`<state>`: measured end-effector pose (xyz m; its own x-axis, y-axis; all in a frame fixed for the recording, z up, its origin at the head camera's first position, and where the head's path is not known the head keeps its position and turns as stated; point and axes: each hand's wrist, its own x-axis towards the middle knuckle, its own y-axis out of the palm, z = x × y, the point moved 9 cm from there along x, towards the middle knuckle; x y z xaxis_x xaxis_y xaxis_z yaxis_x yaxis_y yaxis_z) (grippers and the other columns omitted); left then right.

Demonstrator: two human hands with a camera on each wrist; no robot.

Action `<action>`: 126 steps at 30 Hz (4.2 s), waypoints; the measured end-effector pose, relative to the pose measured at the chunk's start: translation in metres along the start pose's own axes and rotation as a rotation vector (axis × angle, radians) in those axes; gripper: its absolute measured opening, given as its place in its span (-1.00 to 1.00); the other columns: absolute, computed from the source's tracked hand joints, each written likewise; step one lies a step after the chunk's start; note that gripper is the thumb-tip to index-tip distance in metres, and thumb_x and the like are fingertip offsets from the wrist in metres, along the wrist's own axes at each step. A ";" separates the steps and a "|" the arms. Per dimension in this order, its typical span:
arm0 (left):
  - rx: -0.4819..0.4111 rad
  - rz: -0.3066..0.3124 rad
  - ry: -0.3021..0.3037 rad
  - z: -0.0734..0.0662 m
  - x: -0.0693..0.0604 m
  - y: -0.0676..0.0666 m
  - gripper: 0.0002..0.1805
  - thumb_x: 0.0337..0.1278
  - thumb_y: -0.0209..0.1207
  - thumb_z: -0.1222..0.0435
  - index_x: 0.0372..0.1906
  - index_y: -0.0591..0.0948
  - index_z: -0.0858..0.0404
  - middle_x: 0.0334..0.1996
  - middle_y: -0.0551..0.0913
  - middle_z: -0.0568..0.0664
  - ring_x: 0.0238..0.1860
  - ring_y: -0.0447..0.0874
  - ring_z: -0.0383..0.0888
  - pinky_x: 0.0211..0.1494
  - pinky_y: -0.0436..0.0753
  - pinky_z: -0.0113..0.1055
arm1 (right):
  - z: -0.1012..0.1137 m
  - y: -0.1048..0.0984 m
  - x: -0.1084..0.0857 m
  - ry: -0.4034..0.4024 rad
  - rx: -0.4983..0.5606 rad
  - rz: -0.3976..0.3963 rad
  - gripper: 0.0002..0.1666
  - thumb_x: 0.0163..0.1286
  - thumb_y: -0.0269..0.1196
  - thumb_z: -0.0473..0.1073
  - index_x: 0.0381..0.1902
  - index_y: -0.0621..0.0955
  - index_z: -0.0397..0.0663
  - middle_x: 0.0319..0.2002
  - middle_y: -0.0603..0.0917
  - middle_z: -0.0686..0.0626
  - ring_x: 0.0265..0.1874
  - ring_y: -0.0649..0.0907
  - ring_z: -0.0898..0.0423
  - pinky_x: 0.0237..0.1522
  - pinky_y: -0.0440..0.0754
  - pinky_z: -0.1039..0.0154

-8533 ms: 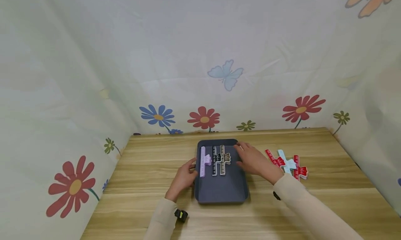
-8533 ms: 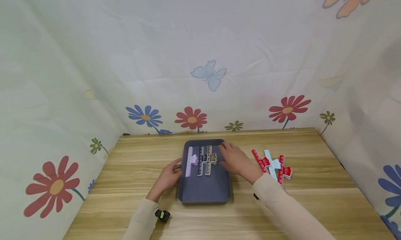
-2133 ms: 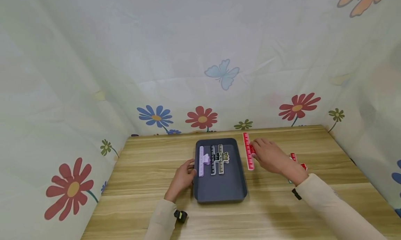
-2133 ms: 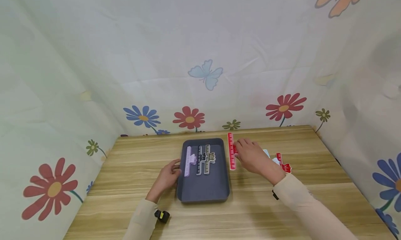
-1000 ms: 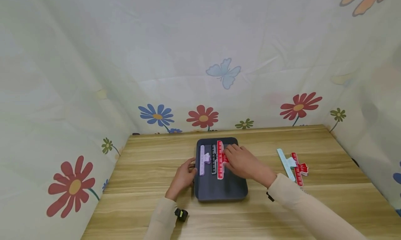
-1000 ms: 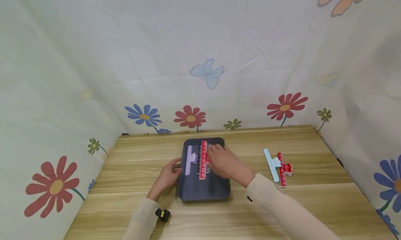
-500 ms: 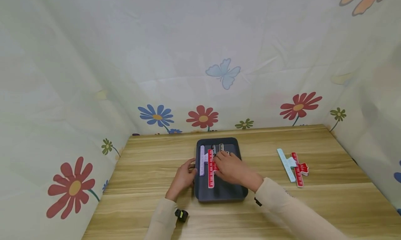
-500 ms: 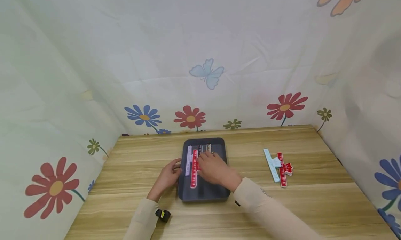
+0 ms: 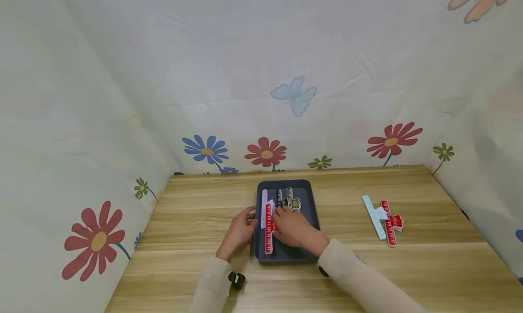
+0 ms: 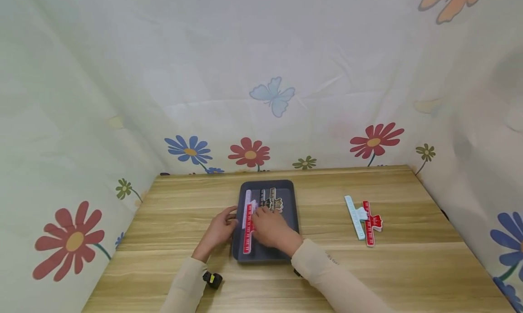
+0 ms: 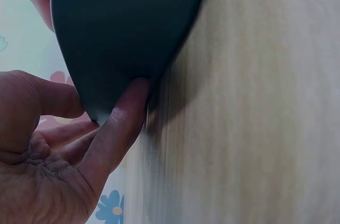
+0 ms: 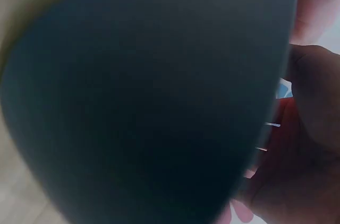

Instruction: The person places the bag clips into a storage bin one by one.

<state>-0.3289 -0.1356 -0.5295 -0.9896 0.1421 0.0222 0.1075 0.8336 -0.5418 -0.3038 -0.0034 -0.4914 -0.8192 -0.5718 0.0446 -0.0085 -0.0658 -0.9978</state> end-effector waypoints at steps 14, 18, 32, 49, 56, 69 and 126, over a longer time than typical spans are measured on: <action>-0.026 0.015 -0.019 0.002 -0.001 0.001 -0.47 0.30 0.06 0.44 0.37 0.38 0.32 0.08 0.63 0.38 -0.03 0.72 0.14 -0.57 0.68 -0.28 | 0.018 0.012 0.004 0.017 -0.012 0.039 -0.44 0.33 0.25 0.15 0.15 0.56 -0.05 0.14 0.59 -0.08 0.11 0.55 -0.04 0.10 0.60 -0.13; -0.030 0.012 -0.013 0.001 -0.001 0.001 -0.47 0.29 0.06 0.44 0.37 0.38 0.34 0.07 0.64 0.38 -0.04 0.72 0.13 -0.58 0.67 -0.30 | 0.021 0.014 0.004 0.023 -0.022 0.043 -0.43 0.31 0.26 0.15 0.16 0.55 -0.06 0.14 0.58 -0.08 0.12 0.54 -0.03 0.11 0.60 -0.13; 0.003 -0.005 0.017 0.000 0.000 0.000 -0.49 0.29 0.06 0.45 0.34 0.40 0.36 0.05 0.65 0.37 -0.02 0.73 0.14 -0.23 0.75 -0.23 | 0.020 0.018 0.004 0.059 -0.007 0.074 -0.38 0.31 0.26 0.15 0.20 0.53 -0.09 0.17 0.57 -0.08 0.14 0.53 -0.04 0.12 0.60 -0.12; -0.006 0.002 0.011 0.001 -0.002 0.002 -0.47 0.28 0.07 0.43 0.36 0.39 0.35 0.05 0.65 0.36 -0.01 0.72 0.13 -0.26 0.73 -0.28 | 0.017 -0.008 -0.011 -0.010 0.099 -0.037 -0.34 0.34 0.27 0.10 0.30 0.48 -0.08 0.24 0.53 -0.12 0.18 0.54 -0.11 0.13 0.61 -0.09; -0.021 0.007 0.007 0.001 0.001 0.000 -0.47 0.30 0.06 0.43 0.36 0.38 0.35 0.07 0.64 0.37 0.00 0.72 0.14 -0.40 0.71 -0.30 | 0.011 -0.028 -0.016 -0.032 0.148 -0.066 -0.37 0.35 0.27 0.05 0.30 0.47 -0.06 0.23 0.53 -0.11 0.20 0.54 -0.09 0.16 0.60 -0.09; -0.034 0.004 -0.009 0.001 -0.001 0.001 -0.48 0.30 0.05 0.43 0.36 0.39 0.32 0.09 0.63 0.37 0.02 0.70 0.15 -0.49 0.68 -0.33 | -0.006 -0.065 -0.027 -0.003 0.203 -0.107 -0.32 0.35 0.27 0.10 0.34 0.45 -0.04 0.28 0.52 -0.11 0.29 0.49 -0.10 0.31 0.48 -0.12; 0.005 0.017 -0.022 0.003 -0.001 0.001 -0.47 0.32 0.05 0.40 0.38 0.38 0.29 0.09 0.63 0.35 0.02 0.70 0.12 -0.47 0.68 -0.34 | -0.196 -0.043 -0.166 0.220 0.134 -0.265 -0.44 0.26 0.35 -0.16 0.13 0.51 -0.39 0.01 0.59 -0.31 -0.01 0.59 -0.27 -0.03 0.62 -0.18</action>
<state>-0.3282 -0.1363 -0.5322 -0.9895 0.1446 -0.0059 0.1244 0.8284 -0.5462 -0.2802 0.2542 -0.4656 -0.9026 -0.3315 0.2746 -0.1737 -0.3032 -0.9370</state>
